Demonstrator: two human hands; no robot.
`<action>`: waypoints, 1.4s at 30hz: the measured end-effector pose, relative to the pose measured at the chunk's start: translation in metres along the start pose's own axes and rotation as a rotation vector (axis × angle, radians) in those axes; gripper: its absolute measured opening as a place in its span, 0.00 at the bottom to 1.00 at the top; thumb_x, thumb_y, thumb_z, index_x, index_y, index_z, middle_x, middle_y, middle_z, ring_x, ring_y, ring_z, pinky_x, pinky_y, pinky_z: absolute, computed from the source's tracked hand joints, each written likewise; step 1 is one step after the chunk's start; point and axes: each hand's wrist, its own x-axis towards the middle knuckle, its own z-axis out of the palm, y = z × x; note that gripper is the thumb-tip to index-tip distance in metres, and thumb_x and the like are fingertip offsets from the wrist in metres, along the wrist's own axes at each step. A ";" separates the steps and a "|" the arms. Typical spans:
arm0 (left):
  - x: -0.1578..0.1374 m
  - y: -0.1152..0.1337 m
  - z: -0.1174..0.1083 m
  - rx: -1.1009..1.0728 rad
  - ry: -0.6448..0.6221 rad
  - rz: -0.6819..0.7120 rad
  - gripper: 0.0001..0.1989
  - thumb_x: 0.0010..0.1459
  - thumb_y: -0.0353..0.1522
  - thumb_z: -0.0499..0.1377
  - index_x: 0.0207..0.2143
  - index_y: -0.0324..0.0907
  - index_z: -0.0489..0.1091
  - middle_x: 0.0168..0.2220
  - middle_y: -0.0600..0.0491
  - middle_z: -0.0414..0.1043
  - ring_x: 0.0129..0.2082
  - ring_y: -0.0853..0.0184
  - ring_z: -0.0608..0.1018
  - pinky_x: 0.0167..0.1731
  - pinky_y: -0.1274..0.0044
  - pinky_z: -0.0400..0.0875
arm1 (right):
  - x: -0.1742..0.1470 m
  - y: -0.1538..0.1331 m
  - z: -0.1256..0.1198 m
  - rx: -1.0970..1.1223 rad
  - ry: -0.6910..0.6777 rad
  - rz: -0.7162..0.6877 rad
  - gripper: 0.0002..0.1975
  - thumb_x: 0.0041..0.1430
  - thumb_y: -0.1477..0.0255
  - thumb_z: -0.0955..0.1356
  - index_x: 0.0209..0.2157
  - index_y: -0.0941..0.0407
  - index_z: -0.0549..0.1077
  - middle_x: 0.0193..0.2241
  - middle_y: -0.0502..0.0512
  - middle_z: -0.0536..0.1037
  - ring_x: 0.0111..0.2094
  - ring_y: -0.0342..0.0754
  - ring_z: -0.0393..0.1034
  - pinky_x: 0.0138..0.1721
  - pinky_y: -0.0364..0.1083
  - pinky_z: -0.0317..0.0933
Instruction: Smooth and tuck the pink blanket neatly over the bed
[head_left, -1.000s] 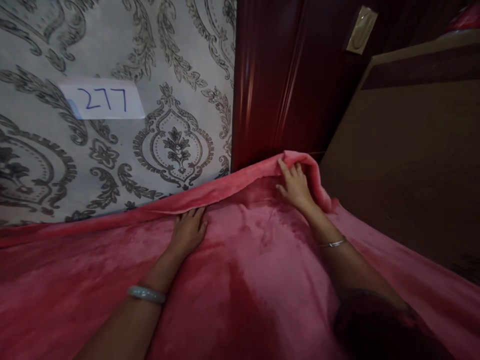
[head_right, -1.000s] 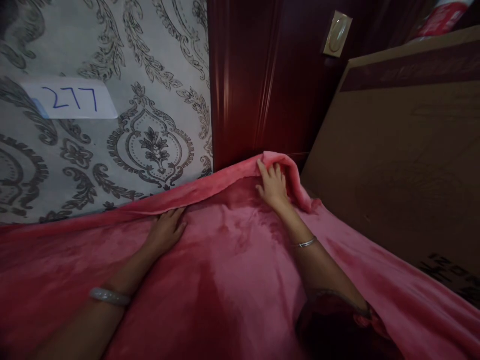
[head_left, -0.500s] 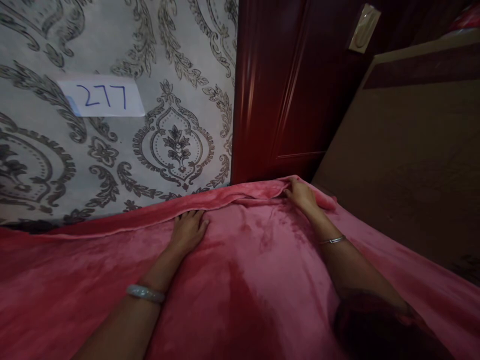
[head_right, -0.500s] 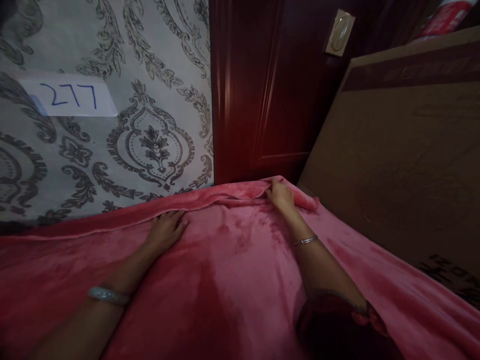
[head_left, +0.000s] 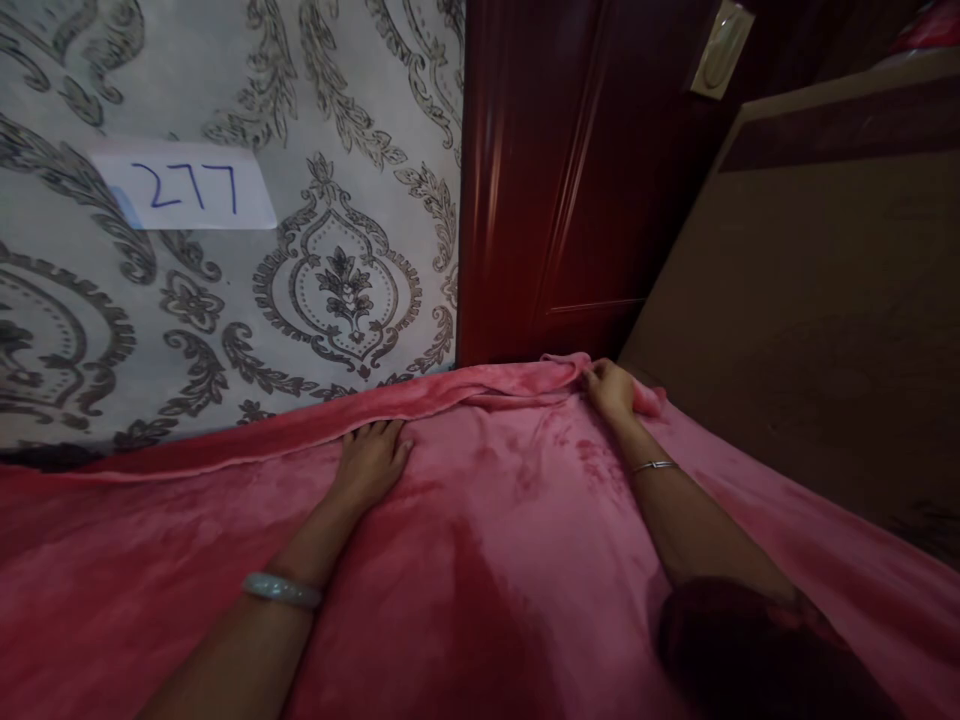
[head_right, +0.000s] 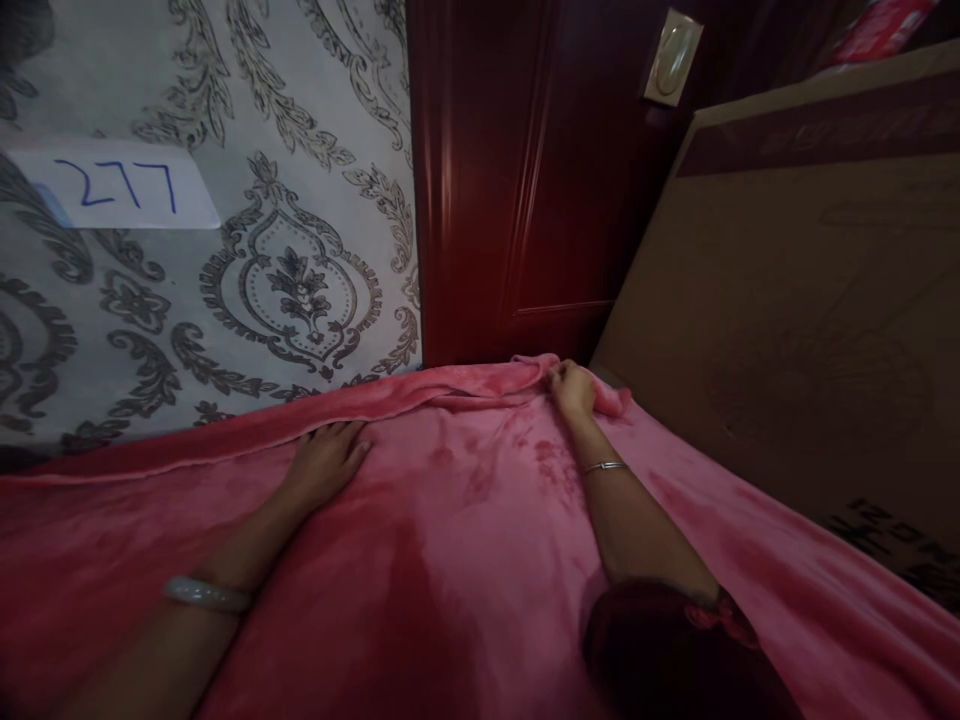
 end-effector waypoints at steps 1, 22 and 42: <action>0.000 0.000 0.000 -0.001 -0.003 -0.001 0.24 0.68 0.37 0.49 0.62 0.40 0.68 0.61 0.39 0.70 0.61 0.49 0.71 0.60 0.57 0.61 | 0.001 0.000 0.001 0.031 0.028 -0.036 0.21 0.66 0.70 0.57 0.53 0.60 0.74 0.48 0.64 0.79 0.50 0.56 0.73 0.54 0.52 0.64; -0.002 0.002 -0.004 0.008 -0.077 -0.050 0.28 0.69 0.45 0.47 0.65 0.44 0.64 0.66 0.43 0.65 0.64 0.46 0.67 0.60 0.52 0.59 | -0.028 -0.033 0.032 -0.202 -0.248 -0.591 0.22 0.67 0.68 0.62 0.57 0.57 0.76 0.57 0.64 0.73 0.57 0.58 0.65 0.60 0.55 0.59; -0.002 -0.001 -0.001 0.049 -0.114 -0.010 0.30 0.69 0.47 0.47 0.66 0.42 0.63 0.66 0.41 0.65 0.63 0.47 0.69 0.62 0.54 0.58 | -0.009 0.009 0.016 -0.365 -0.341 -0.286 0.27 0.71 0.61 0.58 0.67 0.55 0.63 0.68 0.66 0.59 0.69 0.64 0.50 0.63 0.73 0.47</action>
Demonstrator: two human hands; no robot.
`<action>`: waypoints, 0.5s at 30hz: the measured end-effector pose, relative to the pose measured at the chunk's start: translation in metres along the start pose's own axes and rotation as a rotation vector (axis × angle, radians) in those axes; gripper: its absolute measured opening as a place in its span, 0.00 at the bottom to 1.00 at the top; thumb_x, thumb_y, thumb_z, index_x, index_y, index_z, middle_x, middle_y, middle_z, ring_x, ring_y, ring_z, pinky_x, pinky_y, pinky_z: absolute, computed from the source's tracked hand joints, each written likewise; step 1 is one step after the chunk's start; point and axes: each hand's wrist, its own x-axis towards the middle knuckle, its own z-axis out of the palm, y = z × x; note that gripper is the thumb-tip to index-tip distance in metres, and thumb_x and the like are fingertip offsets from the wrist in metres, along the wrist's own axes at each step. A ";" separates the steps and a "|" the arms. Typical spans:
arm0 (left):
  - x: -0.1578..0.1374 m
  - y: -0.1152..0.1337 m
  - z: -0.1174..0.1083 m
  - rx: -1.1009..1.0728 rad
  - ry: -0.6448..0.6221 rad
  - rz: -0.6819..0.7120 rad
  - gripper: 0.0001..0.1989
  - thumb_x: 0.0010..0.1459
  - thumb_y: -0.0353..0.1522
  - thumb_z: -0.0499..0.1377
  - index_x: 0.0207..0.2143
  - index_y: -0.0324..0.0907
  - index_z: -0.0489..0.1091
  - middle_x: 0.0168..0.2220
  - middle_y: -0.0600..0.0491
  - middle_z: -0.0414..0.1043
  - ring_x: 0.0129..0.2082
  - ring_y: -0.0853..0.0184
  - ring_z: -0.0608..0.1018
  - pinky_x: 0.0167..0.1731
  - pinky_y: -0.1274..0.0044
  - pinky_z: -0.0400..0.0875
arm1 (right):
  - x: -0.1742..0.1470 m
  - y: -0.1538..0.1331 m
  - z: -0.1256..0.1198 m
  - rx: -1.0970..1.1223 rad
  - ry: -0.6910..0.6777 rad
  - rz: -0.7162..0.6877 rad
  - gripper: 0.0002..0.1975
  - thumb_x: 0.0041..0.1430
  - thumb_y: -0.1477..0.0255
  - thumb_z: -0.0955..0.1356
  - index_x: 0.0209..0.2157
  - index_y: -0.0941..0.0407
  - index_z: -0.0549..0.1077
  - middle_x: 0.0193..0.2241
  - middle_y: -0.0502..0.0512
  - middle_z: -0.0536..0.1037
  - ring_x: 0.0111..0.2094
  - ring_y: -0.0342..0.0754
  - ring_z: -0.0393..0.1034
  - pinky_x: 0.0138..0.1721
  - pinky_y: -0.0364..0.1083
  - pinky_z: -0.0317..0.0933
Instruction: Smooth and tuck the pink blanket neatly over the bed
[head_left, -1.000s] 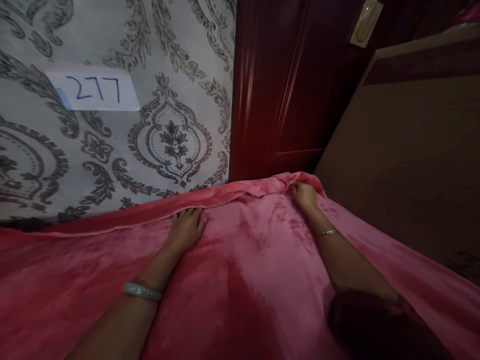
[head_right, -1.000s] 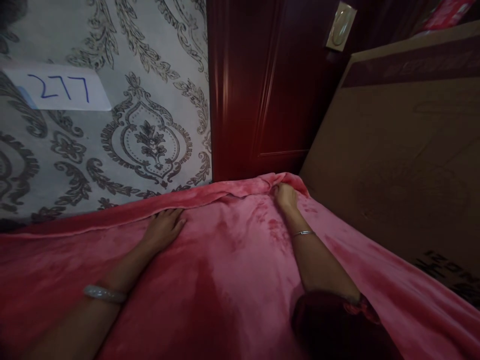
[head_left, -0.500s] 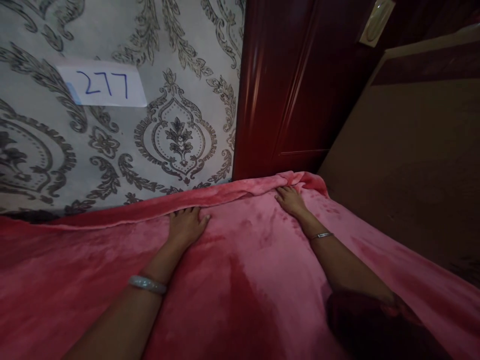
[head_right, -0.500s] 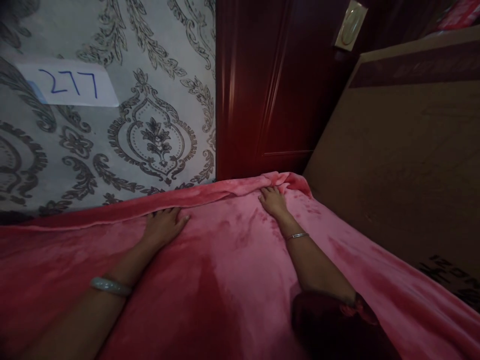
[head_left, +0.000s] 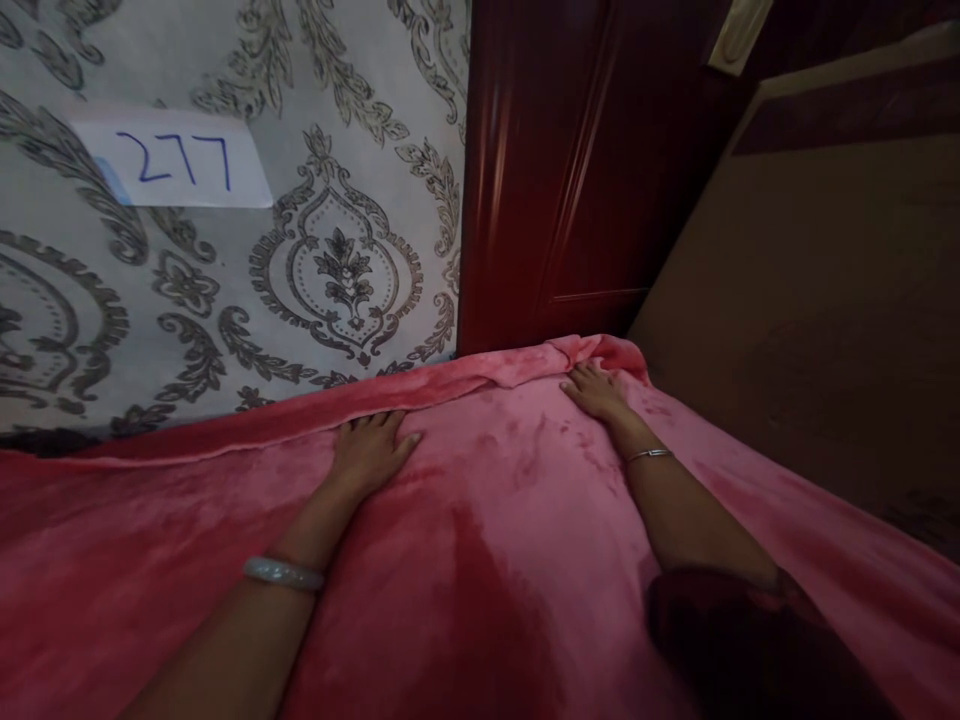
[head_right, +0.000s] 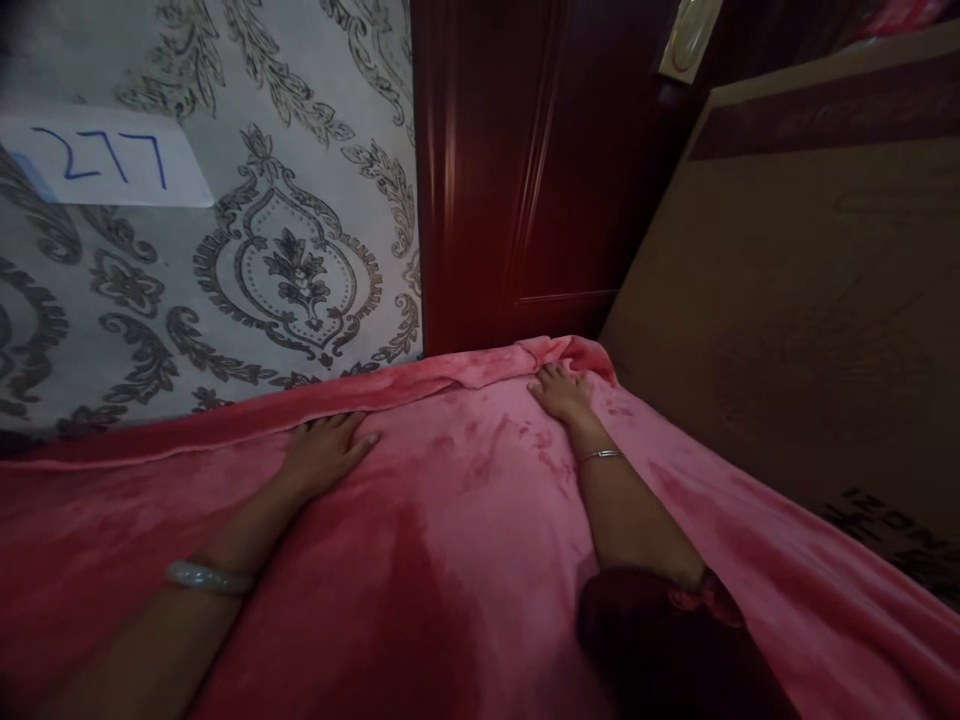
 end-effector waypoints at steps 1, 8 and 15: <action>0.000 0.000 0.000 0.004 0.004 0.001 0.30 0.69 0.47 0.47 0.66 0.42 0.63 0.65 0.41 0.66 0.63 0.47 0.69 0.62 0.54 0.58 | -0.001 0.009 -0.001 0.005 0.012 0.083 0.28 0.71 0.61 0.57 0.68 0.53 0.62 0.69 0.65 0.57 0.70 0.64 0.48 0.63 0.74 0.47; 0.001 0.001 -0.002 0.029 0.006 0.006 0.30 0.69 0.46 0.47 0.66 0.42 0.63 0.64 0.41 0.67 0.63 0.47 0.69 0.61 0.55 0.59 | -0.010 0.035 -0.008 0.078 0.060 0.381 0.29 0.71 0.63 0.55 0.69 0.56 0.59 0.69 0.66 0.57 0.67 0.63 0.55 0.63 0.68 0.52; 0.002 0.001 -0.005 0.044 -0.009 0.002 0.30 0.69 0.46 0.47 0.67 0.43 0.62 0.65 0.41 0.66 0.63 0.47 0.69 0.61 0.54 0.60 | -0.007 0.039 -0.016 0.109 0.026 0.543 0.27 0.70 0.65 0.56 0.64 0.59 0.68 0.60 0.73 0.70 0.59 0.65 0.67 0.58 0.65 0.60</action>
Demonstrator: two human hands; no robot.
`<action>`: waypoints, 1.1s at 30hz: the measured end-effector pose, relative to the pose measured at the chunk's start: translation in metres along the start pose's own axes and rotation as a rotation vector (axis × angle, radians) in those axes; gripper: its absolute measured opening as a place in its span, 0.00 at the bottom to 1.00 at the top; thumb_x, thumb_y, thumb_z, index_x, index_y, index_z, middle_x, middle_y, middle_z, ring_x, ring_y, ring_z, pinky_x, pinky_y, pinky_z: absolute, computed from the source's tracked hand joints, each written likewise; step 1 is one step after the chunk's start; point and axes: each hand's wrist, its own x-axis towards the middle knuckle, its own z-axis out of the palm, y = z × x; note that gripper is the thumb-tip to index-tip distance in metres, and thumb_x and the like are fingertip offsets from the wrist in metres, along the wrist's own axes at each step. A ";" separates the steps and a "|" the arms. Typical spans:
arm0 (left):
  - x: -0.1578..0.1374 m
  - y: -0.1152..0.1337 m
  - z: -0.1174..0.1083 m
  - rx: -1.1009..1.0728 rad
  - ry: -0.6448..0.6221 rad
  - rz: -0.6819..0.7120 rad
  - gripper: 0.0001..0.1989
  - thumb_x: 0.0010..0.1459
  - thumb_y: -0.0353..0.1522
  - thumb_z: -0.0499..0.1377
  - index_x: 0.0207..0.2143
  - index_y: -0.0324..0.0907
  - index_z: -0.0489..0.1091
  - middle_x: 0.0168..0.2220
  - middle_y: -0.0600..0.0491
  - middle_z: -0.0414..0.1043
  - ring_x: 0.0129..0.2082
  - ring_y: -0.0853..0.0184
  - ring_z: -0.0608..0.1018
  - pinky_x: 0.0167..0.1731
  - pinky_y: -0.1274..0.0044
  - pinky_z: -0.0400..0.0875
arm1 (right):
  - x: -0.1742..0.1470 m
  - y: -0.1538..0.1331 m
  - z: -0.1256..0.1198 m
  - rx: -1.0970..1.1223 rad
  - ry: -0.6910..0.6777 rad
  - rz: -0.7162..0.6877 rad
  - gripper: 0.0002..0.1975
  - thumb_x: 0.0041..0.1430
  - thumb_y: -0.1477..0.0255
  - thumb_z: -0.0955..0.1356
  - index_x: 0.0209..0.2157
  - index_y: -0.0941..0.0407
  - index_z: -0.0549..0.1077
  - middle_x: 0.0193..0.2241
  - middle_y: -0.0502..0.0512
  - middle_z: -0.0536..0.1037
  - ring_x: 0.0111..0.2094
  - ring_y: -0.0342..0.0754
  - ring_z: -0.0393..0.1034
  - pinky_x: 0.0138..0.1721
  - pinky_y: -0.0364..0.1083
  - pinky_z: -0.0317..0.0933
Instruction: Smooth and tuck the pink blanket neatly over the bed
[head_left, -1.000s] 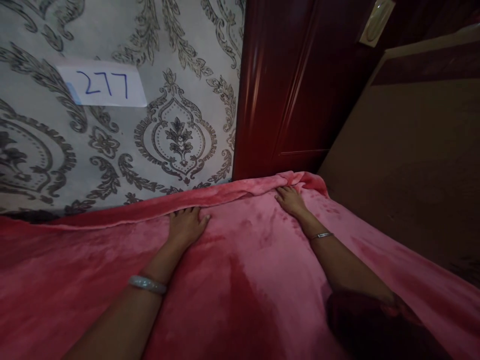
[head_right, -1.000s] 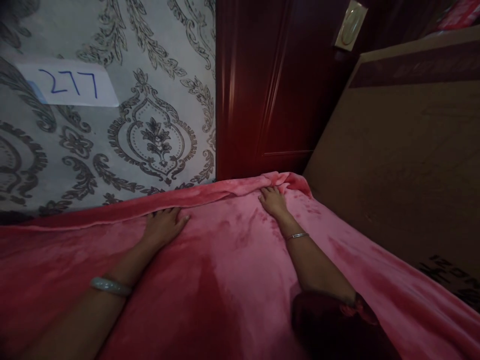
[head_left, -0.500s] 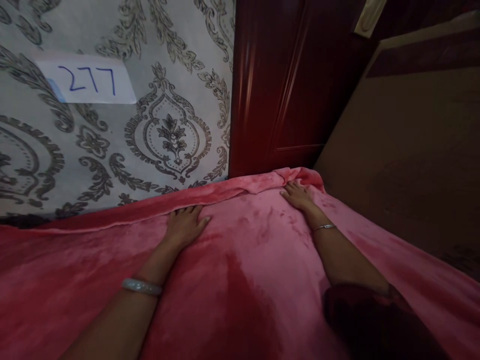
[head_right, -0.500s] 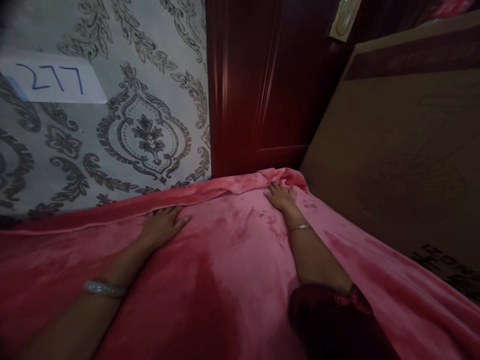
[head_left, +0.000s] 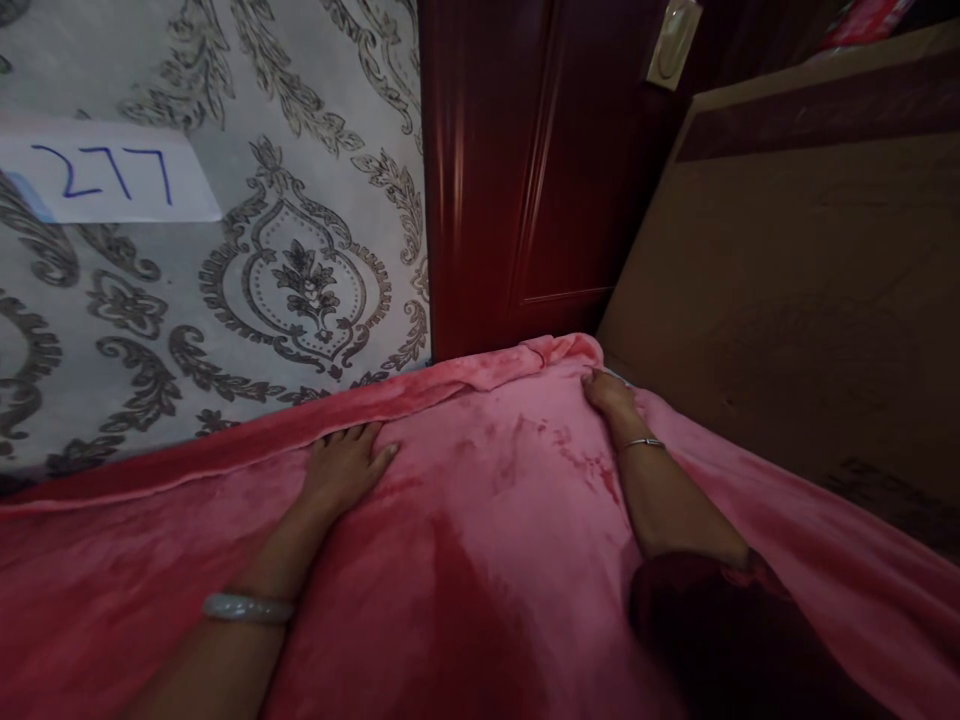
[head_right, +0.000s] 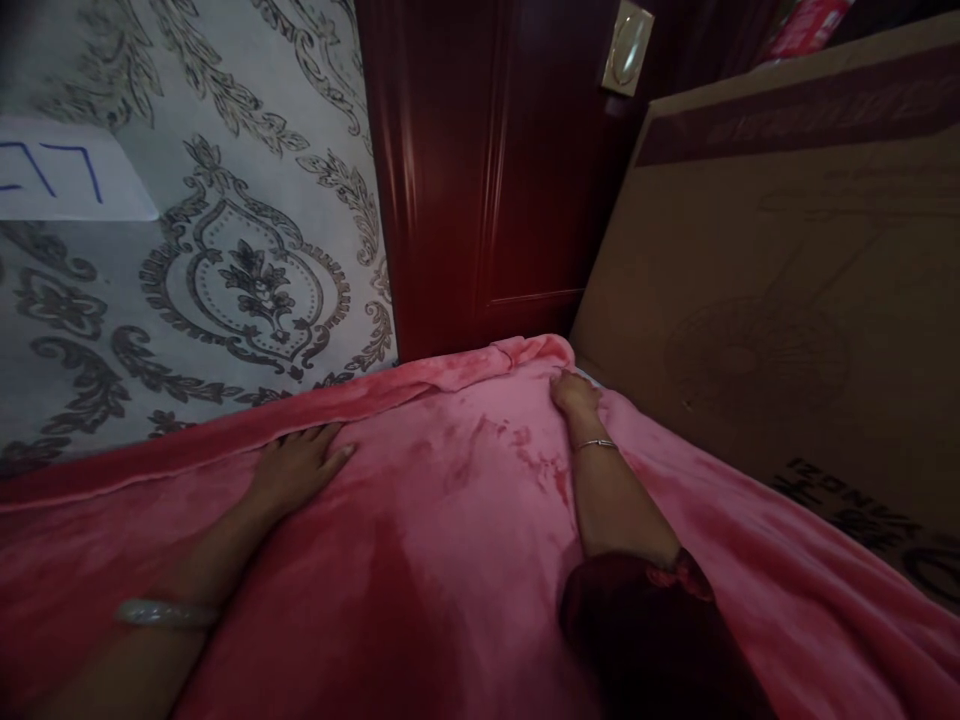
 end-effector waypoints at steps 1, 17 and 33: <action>0.000 0.000 0.000 0.004 -0.006 0.000 0.30 0.69 0.46 0.47 0.68 0.43 0.61 0.65 0.41 0.66 0.63 0.46 0.69 0.61 0.54 0.60 | 0.001 0.001 0.000 0.000 -0.004 0.009 0.26 0.70 0.65 0.57 0.63 0.59 0.69 0.59 0.72 0.70 0.59 0.64 0.67 0.58 0.65 0.60; 0.001 0.000 0.001 0.026 -0.001 0.010 0.30 0.69 0.45 0.46 0.68 0.42 0.61 0.66 0.42 0.65 0.63 0.47 0.69 0.61 0.54 0.60 | -0.004 -0.002 -0.002 -0.005 0.134 -0.206 0.23 0.69 0.70 0.59 0.61 0.55 0.73 0.60 0.61 0.72 0.60 0.54 0.66 0.60 0.49 0.59; 0.000 0.001 -0.001 0.014 -0.018 0.008 0.31 0.69 0.46 0.45 0.68 0.43 0.60 0.67 0.42 0.63 0.64 0.46 0.67 0.61 0.54 0.59 | -0.007 -0.004 0.002 -0.122 -0.013 -0.188 0.28 0.71 0.70 0.54 0.69 0.55 0.60 0.67 0.64 0.62 0.66 0.56 0.58 0.63 0.59 0.55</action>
